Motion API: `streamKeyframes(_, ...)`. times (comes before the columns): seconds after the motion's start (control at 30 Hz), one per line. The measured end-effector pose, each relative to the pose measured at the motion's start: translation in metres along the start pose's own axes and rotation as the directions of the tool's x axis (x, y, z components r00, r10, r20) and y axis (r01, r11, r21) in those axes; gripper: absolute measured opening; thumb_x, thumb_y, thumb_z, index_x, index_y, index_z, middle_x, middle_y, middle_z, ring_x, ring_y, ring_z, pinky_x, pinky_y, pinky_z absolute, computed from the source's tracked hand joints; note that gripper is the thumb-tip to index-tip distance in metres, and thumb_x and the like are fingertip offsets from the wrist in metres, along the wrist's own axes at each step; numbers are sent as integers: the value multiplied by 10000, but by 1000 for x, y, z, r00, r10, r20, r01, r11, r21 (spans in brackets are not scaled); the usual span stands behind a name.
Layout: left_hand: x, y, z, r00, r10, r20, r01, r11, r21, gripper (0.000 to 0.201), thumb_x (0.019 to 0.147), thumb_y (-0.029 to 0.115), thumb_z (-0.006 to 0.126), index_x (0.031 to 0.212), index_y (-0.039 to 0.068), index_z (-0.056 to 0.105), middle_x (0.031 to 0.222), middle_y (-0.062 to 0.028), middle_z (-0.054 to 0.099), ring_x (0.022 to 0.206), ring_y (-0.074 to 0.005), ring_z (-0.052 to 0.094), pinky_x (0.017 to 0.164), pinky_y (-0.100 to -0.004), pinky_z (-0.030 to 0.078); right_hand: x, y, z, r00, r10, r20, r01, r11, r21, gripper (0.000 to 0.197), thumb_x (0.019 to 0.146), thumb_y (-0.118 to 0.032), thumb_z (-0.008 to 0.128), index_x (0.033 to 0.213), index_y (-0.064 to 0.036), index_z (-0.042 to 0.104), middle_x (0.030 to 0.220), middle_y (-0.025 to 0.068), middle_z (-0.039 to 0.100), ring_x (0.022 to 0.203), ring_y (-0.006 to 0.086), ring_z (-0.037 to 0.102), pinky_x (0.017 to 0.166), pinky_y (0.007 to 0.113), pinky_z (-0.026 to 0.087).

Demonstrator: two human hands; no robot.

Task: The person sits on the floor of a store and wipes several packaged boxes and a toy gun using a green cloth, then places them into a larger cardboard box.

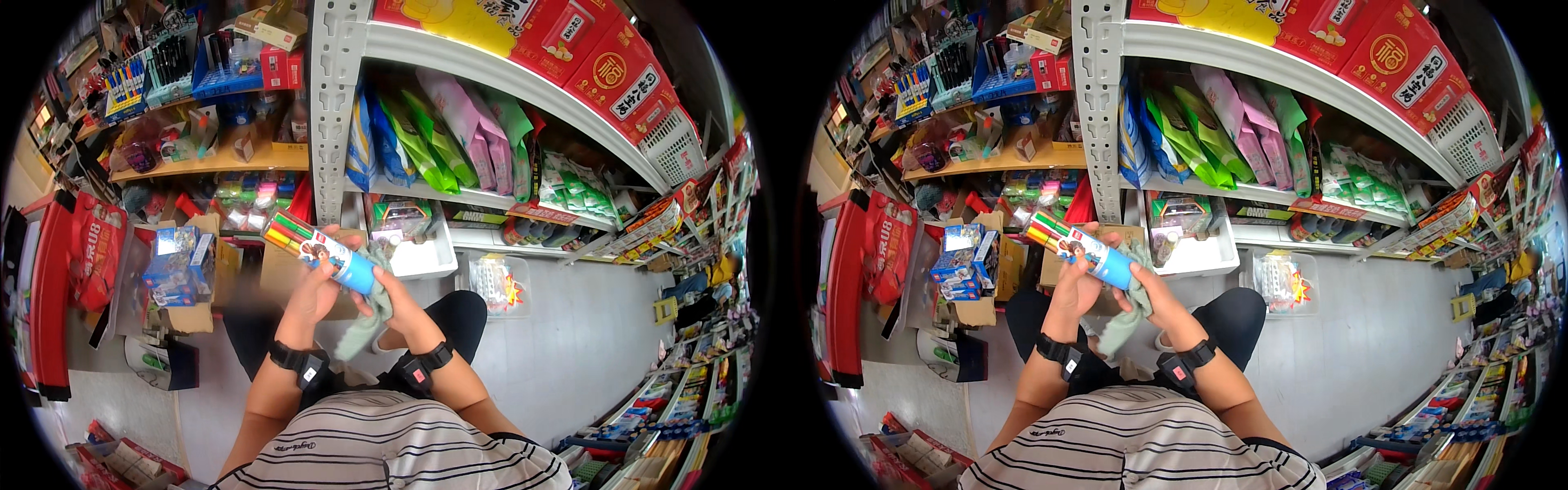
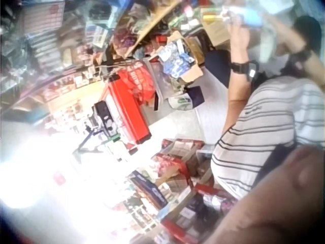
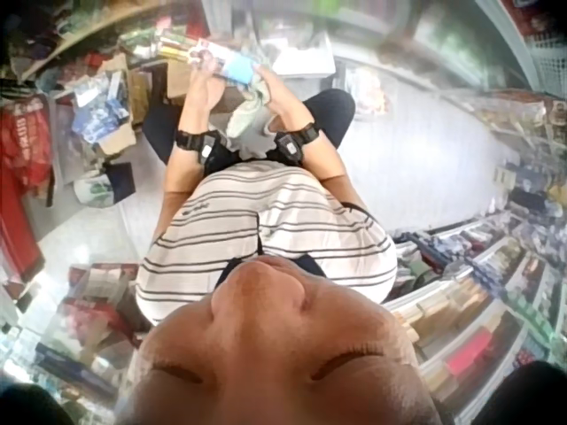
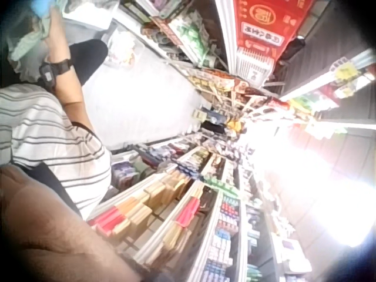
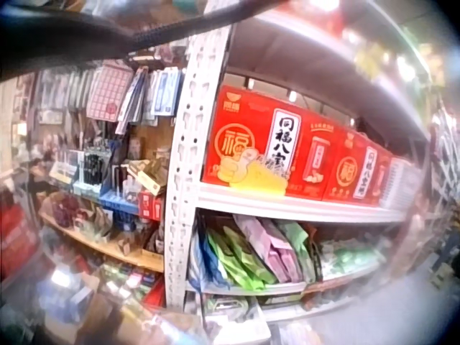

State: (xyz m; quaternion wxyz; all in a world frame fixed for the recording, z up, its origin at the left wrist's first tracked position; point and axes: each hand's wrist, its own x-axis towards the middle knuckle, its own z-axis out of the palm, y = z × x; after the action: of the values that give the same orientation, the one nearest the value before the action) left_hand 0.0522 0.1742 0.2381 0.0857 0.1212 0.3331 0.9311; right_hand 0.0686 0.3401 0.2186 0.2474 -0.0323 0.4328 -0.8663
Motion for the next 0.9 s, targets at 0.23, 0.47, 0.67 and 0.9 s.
streamKeyframes(0.23, 7, -6, -21, 985, 54, -164, -57, 998, -13, 414, 940, 314, 560, 1261, 91, 422, 1217, -118, 527, 1165, -246, 503, 991, -426, 403, 9, 5, -22, 912, -190, -363, 221, 974, 46, 449, 961, -430, 421, 1196, -63, 531, 1025, 71, 619, 861, 172, 564, 776, 306, 446)
streamKeyframes(0.47, 2, -24, -15, 976, -36, -215, 20, 997, -76, 494, 947, 319, 552, 1342, 105, 347, 1271, -68, 477, 1170, -205, 484, 1000, -413, 396, 15, 9, 29, 588, -786, 191, 396, 74, -915, 442, 956, -281, 464, 1285, 14, 459, 1164, 194, 559, 1121, 311, 526, 1000, 390, 363)
streamKeyframes(0.67, 0, -21, -7, 990, -73, -117, 73, 997, -5, 593, 944, 333, 556, 1402, 101, 258, 1316, -67, 419, 1233, -202, 417, 1019, -372, 356, 23, 25, -27, 859, -442, -259, 196, 751, -631, 513, 947, -377, 516, 1266, 23, 473, 1183, 182, 555, 1075, 286, 543, 967, 348, 383)
streamKeyframes(0.9, 2, -21, -9, 983, 38, -181, -13, 991, 136, 559, 944, 271, 564, 1388, 70, 291, 1313, -98, 469, 1208, -204, 454, 1028, -373, 354, 14, 24, -14, 946, -300, -121, 197, 830, -522, 540, 947, -396, 526, 1296, 9, 445, 1114, 144, 597, 1032, 201, 560, 905, 305, 437)
